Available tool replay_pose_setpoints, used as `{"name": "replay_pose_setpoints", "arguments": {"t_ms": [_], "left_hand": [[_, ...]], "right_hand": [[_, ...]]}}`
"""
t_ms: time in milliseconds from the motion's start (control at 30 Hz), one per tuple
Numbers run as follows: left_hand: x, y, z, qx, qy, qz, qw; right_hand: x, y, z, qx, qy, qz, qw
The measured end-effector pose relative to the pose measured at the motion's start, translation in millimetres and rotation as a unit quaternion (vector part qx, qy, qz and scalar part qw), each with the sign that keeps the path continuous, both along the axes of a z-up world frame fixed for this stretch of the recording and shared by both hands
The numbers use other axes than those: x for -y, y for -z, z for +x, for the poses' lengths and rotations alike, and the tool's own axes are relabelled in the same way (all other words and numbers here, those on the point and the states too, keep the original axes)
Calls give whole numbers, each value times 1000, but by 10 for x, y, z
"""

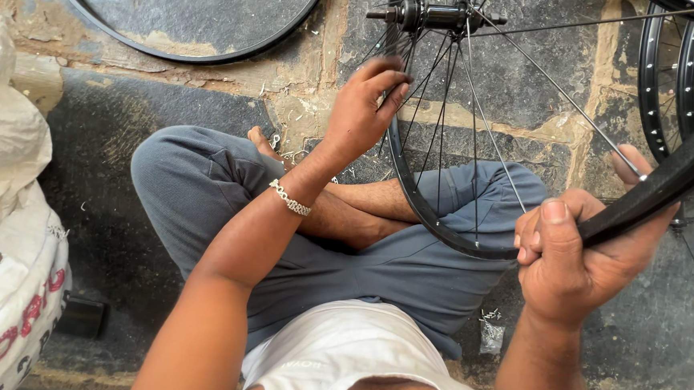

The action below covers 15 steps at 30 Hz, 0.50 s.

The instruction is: The person inserts spokes into a bicycle wheel rim and hub by hand, threading small nuts onto the ends of the spokes to secure them through the rim holes.

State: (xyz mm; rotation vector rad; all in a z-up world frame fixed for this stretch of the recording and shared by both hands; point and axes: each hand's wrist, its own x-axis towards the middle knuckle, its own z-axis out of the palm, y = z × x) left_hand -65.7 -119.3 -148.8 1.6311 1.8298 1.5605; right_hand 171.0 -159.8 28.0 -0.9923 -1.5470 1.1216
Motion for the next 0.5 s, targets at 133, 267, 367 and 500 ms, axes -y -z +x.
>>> {"name": "replay_pose_setpoints", "arguments": {"t_ms": [133,267,367,500], "left_hand": [[-53,78,2,-15,30,-60,998],[-3,48,-94,-82,-5,-92,992],[44,-50,-171,-56,-10,-60,997],[118,-189,-163,1,45,-54,998]], "right_hand": [[-57,26,44,-3,-18,8,1000],[-67,31,80,-1,-7,10,1000],[-89,30,89,-12,-6,9,1000],[-96,29,103,-31,-5,0,1000]]}}
